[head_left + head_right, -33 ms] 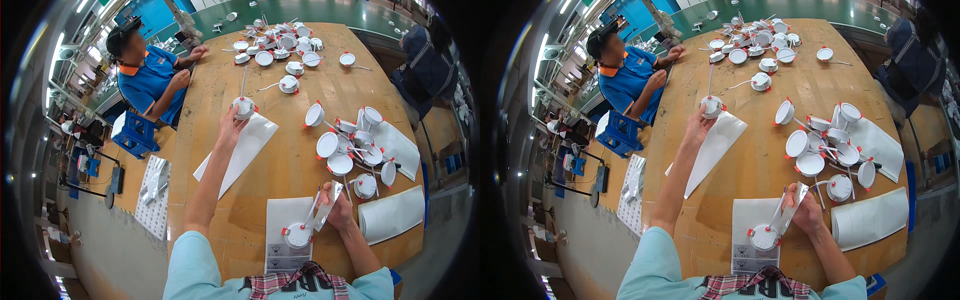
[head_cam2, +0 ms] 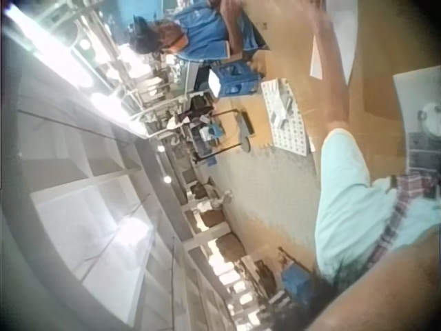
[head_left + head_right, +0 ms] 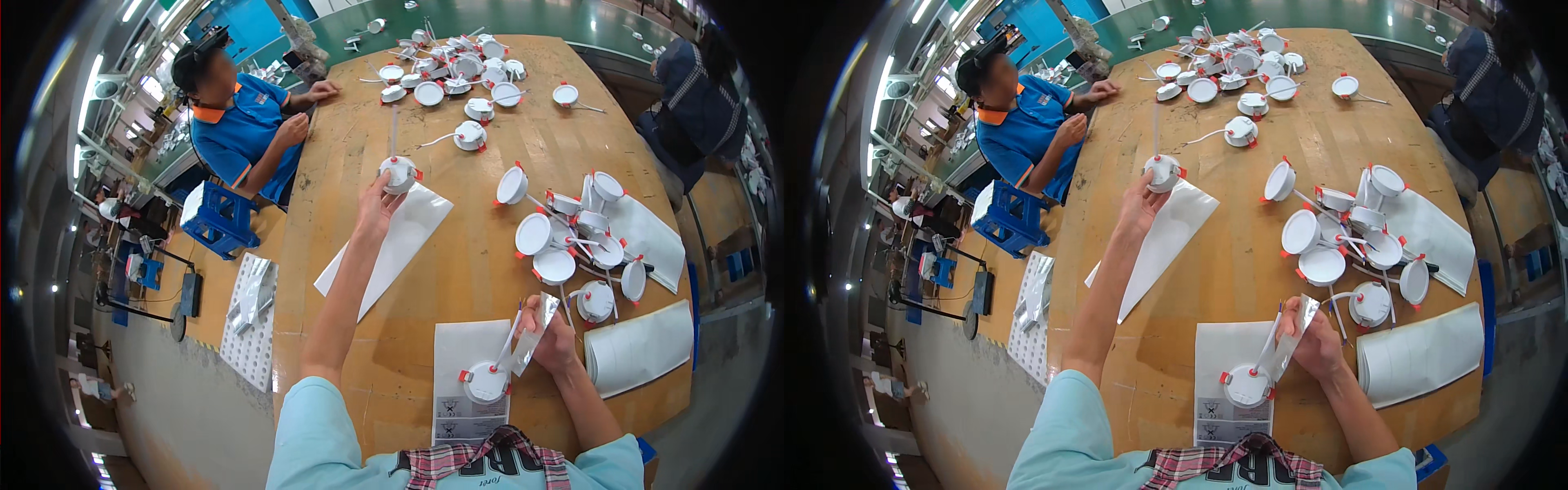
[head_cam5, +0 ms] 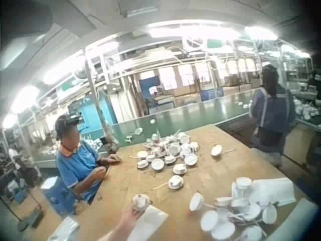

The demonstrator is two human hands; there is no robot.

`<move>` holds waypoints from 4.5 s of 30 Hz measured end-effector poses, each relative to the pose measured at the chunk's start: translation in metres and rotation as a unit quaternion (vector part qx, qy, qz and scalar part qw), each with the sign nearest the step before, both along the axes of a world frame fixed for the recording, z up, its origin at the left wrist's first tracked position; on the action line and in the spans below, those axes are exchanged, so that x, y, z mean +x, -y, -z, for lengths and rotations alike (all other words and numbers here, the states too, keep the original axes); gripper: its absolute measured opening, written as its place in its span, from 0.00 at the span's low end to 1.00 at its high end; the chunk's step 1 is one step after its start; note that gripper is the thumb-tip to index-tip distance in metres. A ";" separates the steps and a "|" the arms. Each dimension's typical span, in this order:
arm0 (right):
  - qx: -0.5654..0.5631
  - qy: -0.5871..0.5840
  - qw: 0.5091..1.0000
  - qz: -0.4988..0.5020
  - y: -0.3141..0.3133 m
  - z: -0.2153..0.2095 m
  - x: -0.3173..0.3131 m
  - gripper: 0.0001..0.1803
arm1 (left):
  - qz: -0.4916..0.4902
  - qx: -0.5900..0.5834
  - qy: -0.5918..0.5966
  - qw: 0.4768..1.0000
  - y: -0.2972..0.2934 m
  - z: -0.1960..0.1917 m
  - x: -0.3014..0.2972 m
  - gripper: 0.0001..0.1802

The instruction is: Assembling LED light fixtures by attaching a label and inserting wires into a component.

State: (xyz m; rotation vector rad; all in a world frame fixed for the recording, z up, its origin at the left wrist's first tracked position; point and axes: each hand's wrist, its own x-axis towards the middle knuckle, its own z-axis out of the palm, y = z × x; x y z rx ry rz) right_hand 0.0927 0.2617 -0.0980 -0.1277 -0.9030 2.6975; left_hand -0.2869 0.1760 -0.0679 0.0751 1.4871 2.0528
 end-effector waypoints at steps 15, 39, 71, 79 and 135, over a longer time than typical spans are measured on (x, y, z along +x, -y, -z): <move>-0.039 -0.029 0.999 -0.023 -0.005 0.003 -0.004 0.20 | 0.003 0.016 -0.077 0.997 -0.025 -0.001 0.040 0.22; -0.029 -0.020 0.999 0.002 -0.001 -0.019 -0.004 0.20 | 0.001 -0.167 -0.495 0.853 -0.010 -0.015 0.077 0.20; 0.801 -0.067 0.556 0.210 0.016 -0.123 -0.015 0.12 | 0.289 0.121 0.107 0.944 0.062 -0.056 0.235 0.17; 0.807 -0.058 0.558 0.186 0.020 -0.123 -0.020 0.11 | 0.270 0.129 0.102 0.949 0.059 -0.053 0.231 0.12; 0.532 0.165 0.786 0.270 0.029 -0.095 -0.024 0.17 | 0.221 0.113 0.025 0.969 0.052 -0.039 0.252 0.16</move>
